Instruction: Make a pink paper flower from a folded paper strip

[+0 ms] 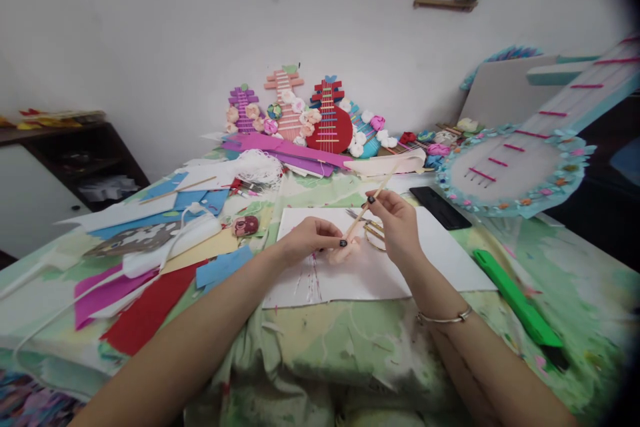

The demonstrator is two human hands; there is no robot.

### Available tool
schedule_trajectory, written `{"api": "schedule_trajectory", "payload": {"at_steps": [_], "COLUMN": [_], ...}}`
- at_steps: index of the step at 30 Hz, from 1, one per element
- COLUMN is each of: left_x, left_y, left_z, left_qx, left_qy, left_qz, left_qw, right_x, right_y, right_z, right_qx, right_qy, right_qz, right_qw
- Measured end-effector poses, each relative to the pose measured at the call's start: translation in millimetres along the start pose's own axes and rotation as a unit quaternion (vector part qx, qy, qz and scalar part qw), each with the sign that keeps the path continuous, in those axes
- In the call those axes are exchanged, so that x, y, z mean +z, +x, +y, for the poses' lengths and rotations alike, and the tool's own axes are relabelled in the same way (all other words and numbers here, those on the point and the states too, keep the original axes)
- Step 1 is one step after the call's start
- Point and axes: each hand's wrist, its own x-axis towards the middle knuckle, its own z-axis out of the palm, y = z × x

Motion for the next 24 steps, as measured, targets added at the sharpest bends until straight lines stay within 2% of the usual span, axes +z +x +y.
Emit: {"api": "schedule_trajectory", "payload": {"at_steps": [6,10,13,17,20,24], "left_x": [-1.3,-5.1,-7.5,-7.3,-6.0,-4.7], "left_y": [0.9,3.0,3.9,3.2,2.2,1.0], "left_z": [-1.1,-5.3,-7.0,-4.5,-1.8,0.0], "left_qx": [-0.005,0.004,0.002,-0.008,-0.013,-0.008], "left_qy": [-0.009,-0.049,-0.094,-0.156,-0.187,-0.205], "left_qz": [0.002,0.006,0.001,0.014,0.014,-0.008], "left_qw": [1.000,0.999,0.996,0.988,0.982,0.979], "right_x": [-15.2,-23.7,-23.8,-18.6,-15.2,-11.1], "right_y": [11.6,15.3,14.5,10.8,7.7,3.0], "right_z": [-9.2,-18.2,-18.8,-14.0,-11.8,-11.8], "right_qx": [-0.015,-0.067,-0.057,0.011,0.068,0.137], "right_qy": [0.079,0.124,0.119,0.110,0.123,0.023], "right_qz": [0.096,0.144,0.102,0.026,-0.007,-0.075], "right_qw": [0.992,0.979,0.986,0.993,0.990,0.987]}}
